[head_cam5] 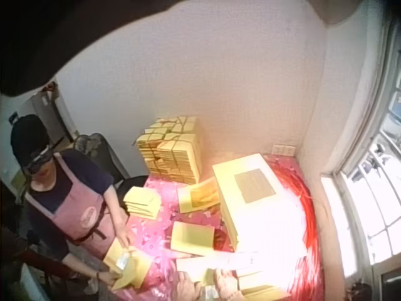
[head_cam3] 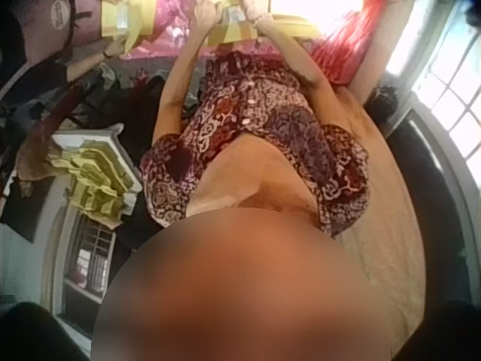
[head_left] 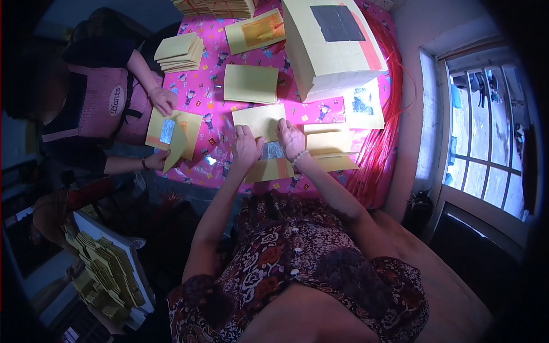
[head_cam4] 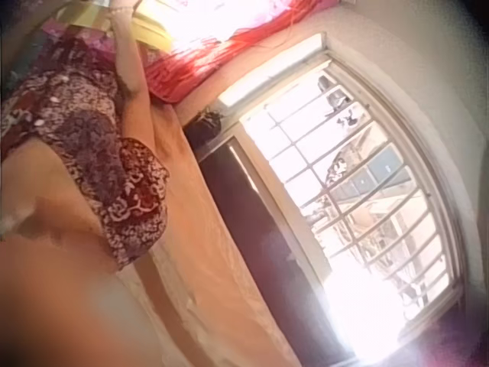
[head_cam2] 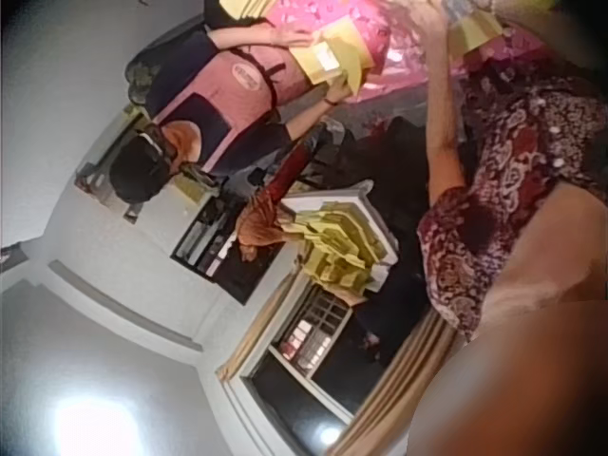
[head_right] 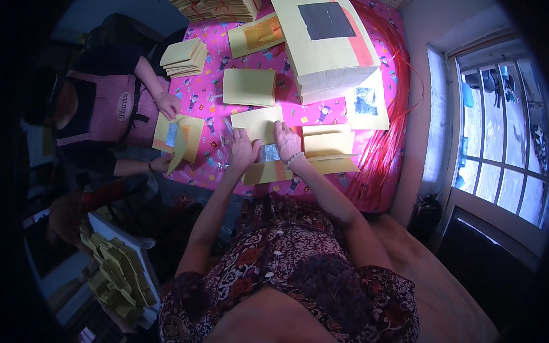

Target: Organizing and stacking yellow papers with foil squares on a table.

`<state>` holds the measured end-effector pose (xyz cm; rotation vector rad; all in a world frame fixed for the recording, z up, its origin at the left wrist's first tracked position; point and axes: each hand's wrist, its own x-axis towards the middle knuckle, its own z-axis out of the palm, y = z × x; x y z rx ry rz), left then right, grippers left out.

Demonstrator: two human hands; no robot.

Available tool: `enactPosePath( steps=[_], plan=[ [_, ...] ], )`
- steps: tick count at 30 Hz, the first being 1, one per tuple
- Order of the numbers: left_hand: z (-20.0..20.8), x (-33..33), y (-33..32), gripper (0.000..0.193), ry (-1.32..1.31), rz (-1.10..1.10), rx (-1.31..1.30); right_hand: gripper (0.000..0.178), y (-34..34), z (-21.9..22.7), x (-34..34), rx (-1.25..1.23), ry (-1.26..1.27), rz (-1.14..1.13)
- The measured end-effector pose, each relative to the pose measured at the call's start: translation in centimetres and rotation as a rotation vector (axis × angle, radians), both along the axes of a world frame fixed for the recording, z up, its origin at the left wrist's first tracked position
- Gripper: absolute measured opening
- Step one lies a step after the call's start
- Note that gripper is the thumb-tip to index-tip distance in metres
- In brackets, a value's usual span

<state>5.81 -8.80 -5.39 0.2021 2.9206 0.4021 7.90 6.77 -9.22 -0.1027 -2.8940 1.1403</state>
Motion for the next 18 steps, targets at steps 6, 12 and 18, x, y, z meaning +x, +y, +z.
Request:
enactPosePath(
  steps=[6,12,18],
  plan=[
    [-0.5,1.0,0.5,0.053,0.089,0.035,-0.079,0.025,0.2,1.6,0.7,-0.014,-0.054,0.123],
    [-1.7,2.3,-0.1,0.051,0.239,0.017,-0.048,0.028,0.3,1.3,1.1,0.036,-0.087,0.158],
    [-1.8,3.0,-1.7,0.047,0.317,0.002,0.276,0.024,0.8,1.4,0.8,-0.107,-0.163,0.154]
  ],
)
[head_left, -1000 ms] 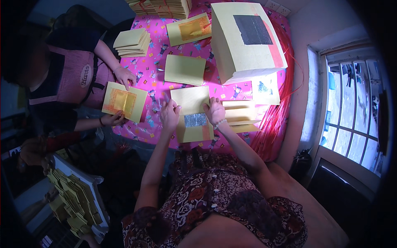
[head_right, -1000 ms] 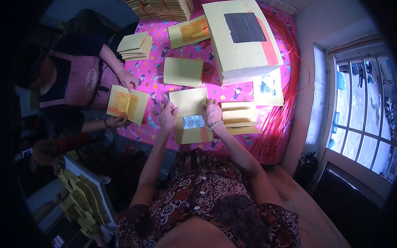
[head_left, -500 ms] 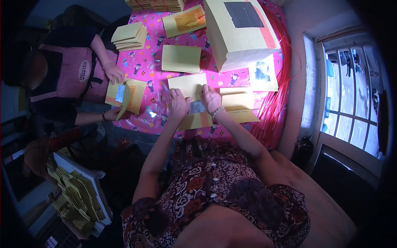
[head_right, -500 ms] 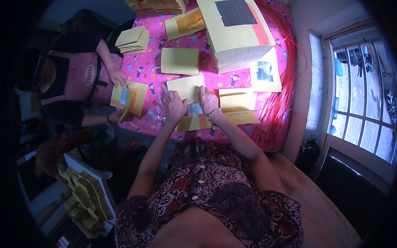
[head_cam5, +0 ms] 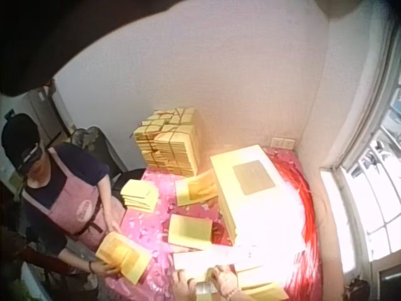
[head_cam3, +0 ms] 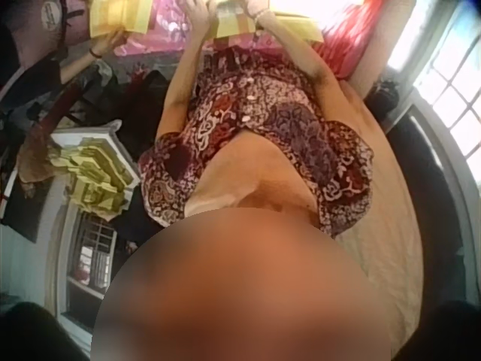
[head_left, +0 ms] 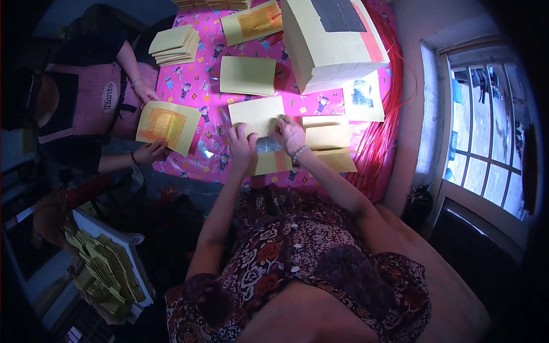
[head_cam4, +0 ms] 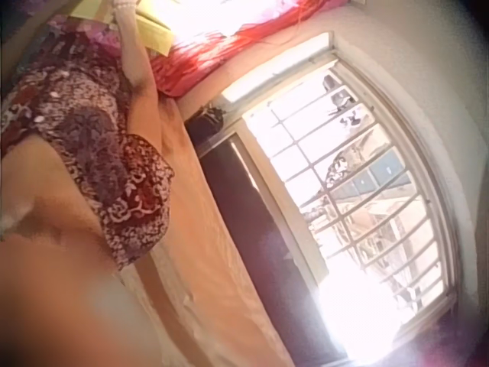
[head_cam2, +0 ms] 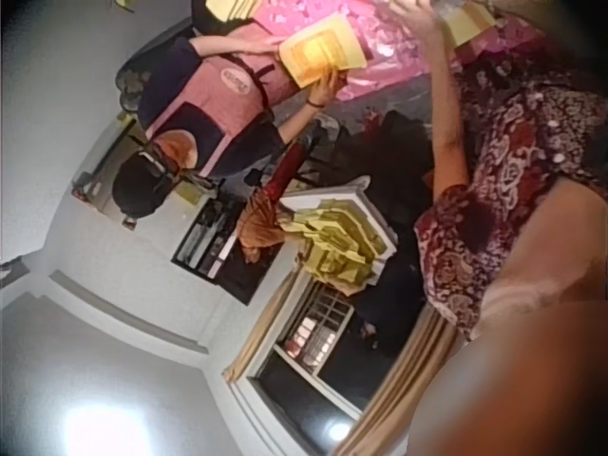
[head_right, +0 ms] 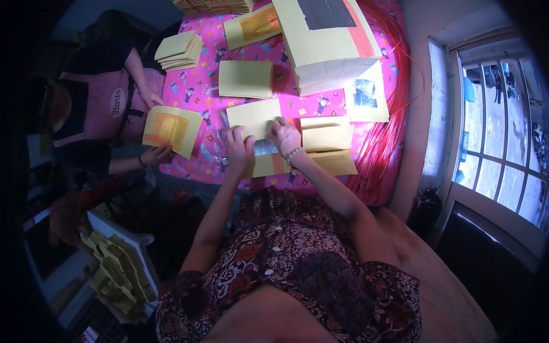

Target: Organizing and stacking yellow papers with foil squares on a table.

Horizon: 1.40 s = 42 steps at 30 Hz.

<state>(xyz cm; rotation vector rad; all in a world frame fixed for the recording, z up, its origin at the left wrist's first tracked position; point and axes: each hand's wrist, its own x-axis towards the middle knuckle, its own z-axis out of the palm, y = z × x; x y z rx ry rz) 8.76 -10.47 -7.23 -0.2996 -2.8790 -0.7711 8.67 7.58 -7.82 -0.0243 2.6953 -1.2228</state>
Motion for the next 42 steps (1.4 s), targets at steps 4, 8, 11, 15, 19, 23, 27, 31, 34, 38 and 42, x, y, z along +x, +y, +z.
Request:
enactPosePath(
  steps=[4,8,11,15,19,23,27,31,34,38,42],
  plan=[
    [0.3,0.3,-0.1,0.035,-0.051,0.049,0.203,0.021,0.2,0.1,0.2,-0.014,0.042,-0.021],
    [-0.2,0.0,-1.7,0.026,-0.184,0.083,0.342,0.016,0.5,-0.4,0.6,-0.090,0.022,-0.089],
    [-0.5,-0.8,-2.5,0.025,-0.156,0.108,0.394,0.014,0.4,-0.6,0.8,-0.113,0.063,-0.133],
    [-2.0,-0.9,-4.3,0.023,-0.301,0.129,0.491,0.014,0.5,-0.7,0.5,-0.112,0.089,-0.106],
    [-2.5,-1.9,-5.7,0.016,-0.458,-0.014,0.702,0.014,0.7,-0.6,0.5,-0.080,0.080,-0.104],
    [-3.1,-2.1,-6.4,0.014,-0.541,-0.060,0.829,0.026,0.6,-0.7,0.1,-0.034,0.014,-0.036],
    [-2.9,-2.1,-6.7,0.011,-0.489,-0.054,0.804,0.035,-0.5,0.9,-0.8,0.284,-0.141,0.139],
    [-1.0,-1.5,-4.7,0.009,-0.403,0.032,0.668,0.023,0.0,0.9,-1.1,0.559,0.248,0.403],
    [-0.3,-0.1,-2.7,0.012,-0.138,0.162,0.546,0.018,0.3,1.1,-1.5,0.661,0.512,0.567],
    [1.4,0.8,-0.2,0.046,-0.995,0.417,0.865,0.014,0.5,0.2,-1.5,0.654,0.543,0.658],
    [-1.2,-0.4,-0.9,0.052,-1.012,0.623,1.437,0.010,0.7,1.2,-2.0,0.587,0.657,0.607]
  ],
)
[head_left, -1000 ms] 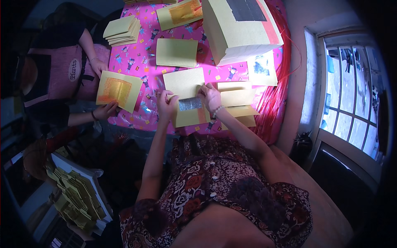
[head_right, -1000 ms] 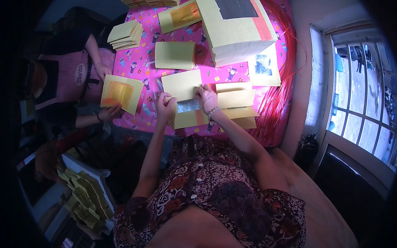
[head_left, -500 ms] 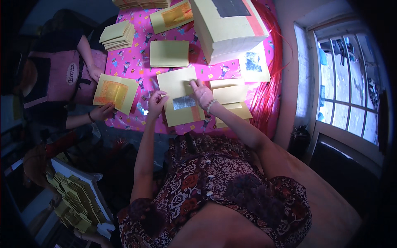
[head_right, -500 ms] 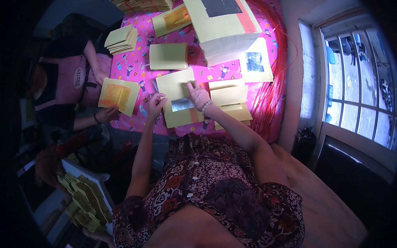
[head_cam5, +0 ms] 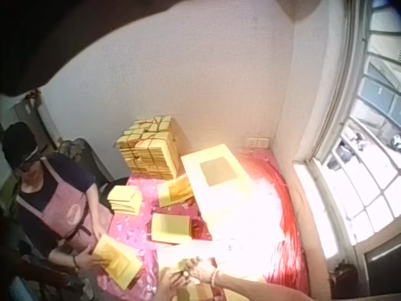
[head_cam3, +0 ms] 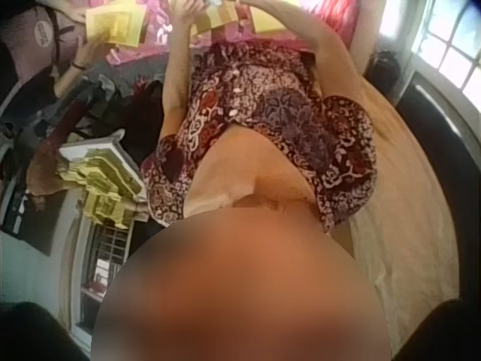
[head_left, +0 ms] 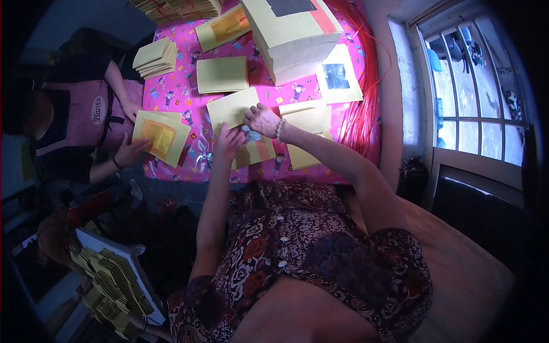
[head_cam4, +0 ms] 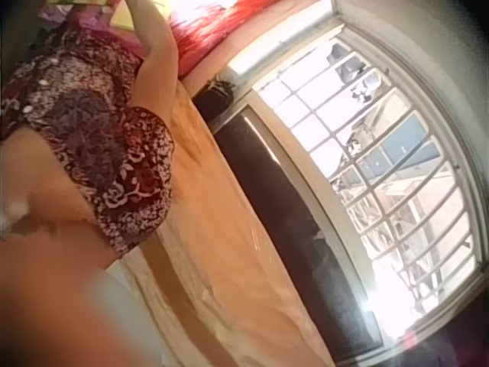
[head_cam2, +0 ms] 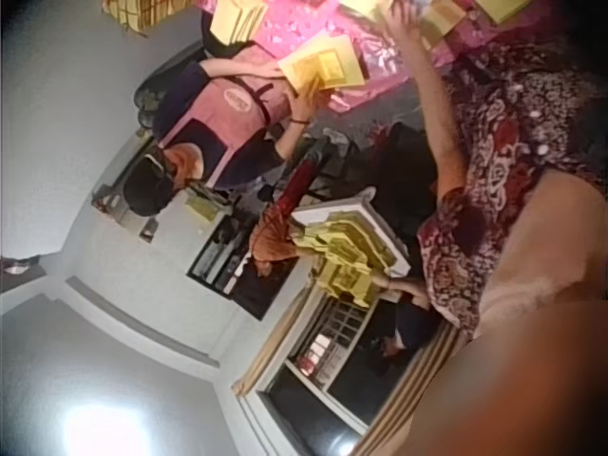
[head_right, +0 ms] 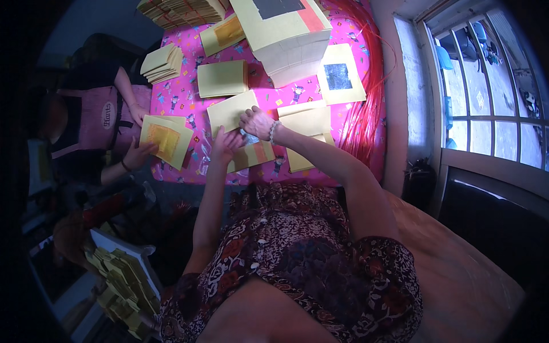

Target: Organizing and stacking yellow papers with foil squares on a table.

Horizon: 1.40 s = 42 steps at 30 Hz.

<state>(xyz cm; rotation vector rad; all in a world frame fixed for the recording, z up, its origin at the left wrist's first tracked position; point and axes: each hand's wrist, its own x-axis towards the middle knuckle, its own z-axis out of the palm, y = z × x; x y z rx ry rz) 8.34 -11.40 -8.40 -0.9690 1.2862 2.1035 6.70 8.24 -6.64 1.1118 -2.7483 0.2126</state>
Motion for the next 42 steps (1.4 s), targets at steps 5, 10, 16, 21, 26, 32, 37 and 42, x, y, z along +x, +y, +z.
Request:
enactPosePath(
  steps=[5,10,16,21,26,32,37,42],
  plan=[
    [2.7,0.3,2.3,0.038,0.141,-0.005,-0.081,0.024,3.1,1.2,1.1,-0.495,-0.212,-0.254],
    [6.8,4.8,6.8,0.024,0.237,-0.042,-0.035,0.064,7.6,3.4,5.8,-1.152,-0.660,-0.798],
    [5.7,9.4,10.8,0.034,0.504,-0.568,-0.009,0.037,15.1,1.3,12.7,-2.066,-1.178,-0.767],
    [-1.7,10.6,9.1,0.050,0.017,-1.130,-0.244,0.036,22.0,0.1,16.0,-2.170,-1.028,-0.893],
    [-3.6,10.2,10.4,0.060,-0.308,-0.747,0.274,0.035,26.7,-2.1,18.2,-2.247,-1.061,-0.804],
    [-3.0,7.8,12.6,0.078,-0.272,-0.334,0.660,0.034,30.2,-4.7,19.7,-2.322,-1.152,-0.703],
    [-4.1,5.0,14.1,0.064,0.062,-0.436,0.276,0.035,27.7,-4.4,17.1,-2.066,-1.125,-0.877],
    [-3.6,4.5,15.7,0.039,0.082,-0.363,-0.014,0.032,23.8,-7.3,13.7,-1.783,-1.154,-0.843]
  ],
)
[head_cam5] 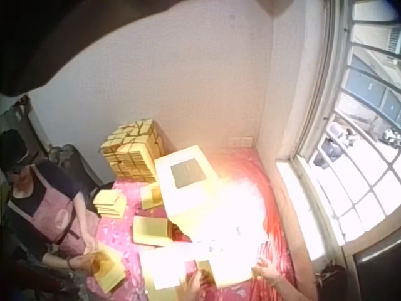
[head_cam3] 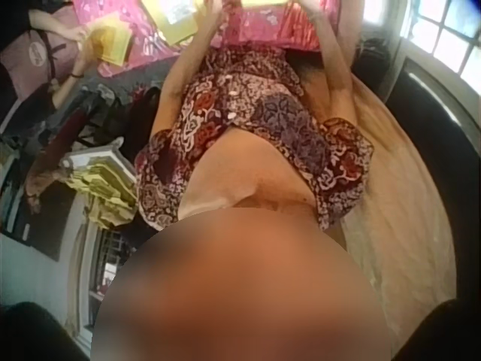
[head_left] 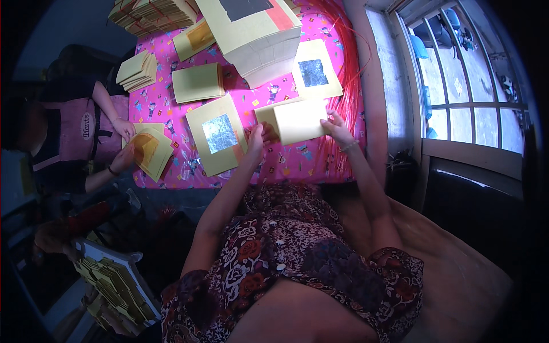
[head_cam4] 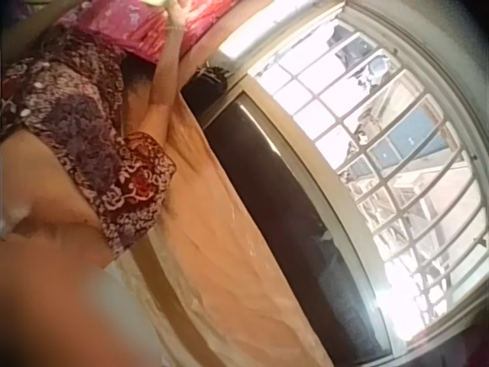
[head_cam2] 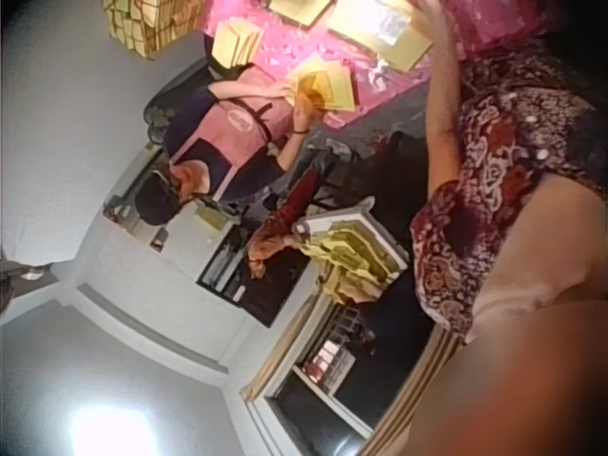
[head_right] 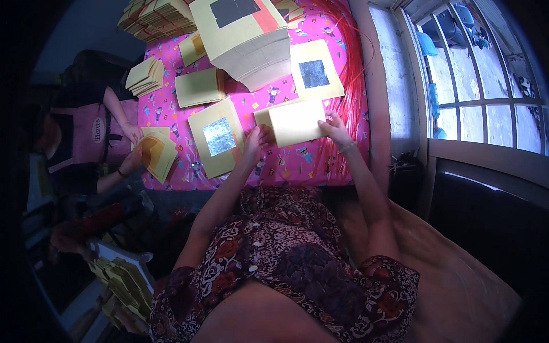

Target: Organizing and stacking yellow papers with foil squares on a table.

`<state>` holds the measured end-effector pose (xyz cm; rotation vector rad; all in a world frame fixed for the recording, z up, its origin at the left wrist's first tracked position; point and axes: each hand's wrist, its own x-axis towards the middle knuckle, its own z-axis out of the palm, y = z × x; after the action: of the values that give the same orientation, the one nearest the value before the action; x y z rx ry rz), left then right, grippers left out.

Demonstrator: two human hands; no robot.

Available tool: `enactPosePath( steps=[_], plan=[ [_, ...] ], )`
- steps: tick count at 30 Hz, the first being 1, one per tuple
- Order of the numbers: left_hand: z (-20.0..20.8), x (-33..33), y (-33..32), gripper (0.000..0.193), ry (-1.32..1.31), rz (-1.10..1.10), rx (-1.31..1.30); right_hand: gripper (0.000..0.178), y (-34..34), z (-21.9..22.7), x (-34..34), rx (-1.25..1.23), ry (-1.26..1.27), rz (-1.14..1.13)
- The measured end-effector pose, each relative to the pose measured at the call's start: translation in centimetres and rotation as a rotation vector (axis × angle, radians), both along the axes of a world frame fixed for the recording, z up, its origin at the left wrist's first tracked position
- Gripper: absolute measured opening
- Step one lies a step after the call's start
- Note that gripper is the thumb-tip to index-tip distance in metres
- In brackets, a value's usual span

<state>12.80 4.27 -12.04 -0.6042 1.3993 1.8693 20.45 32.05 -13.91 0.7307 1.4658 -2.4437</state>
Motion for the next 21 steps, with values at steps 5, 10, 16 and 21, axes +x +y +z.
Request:
enactPosePath(
  steps=[5,10,16,21],
  plan=[
    [-1.8,-0.3,-0.2,0.047,0.086,0.049,-0.099,0.030,-3.8,-2.2,-3.1,0.201,0.048,0.042],
    [-6.8,0.8,-0.7,0.040,0.330,0.021,-0.351,0.031,-5.2,-4.9,-3.8,0.415,0.015,0.043],
    [-3.4,1.5,-0.4,0.044,0.471,-0.015,-0.230,0.031,-6.4,-5.1,-3.6,0.567,-0.022,-0.042],
    [-5.3,1.7,-0.5,0.047,0.563,0.013,-0.195,0.027,-7.1,-4.8,-3.5,0.573,-0.050,-0.112]
  ],
)
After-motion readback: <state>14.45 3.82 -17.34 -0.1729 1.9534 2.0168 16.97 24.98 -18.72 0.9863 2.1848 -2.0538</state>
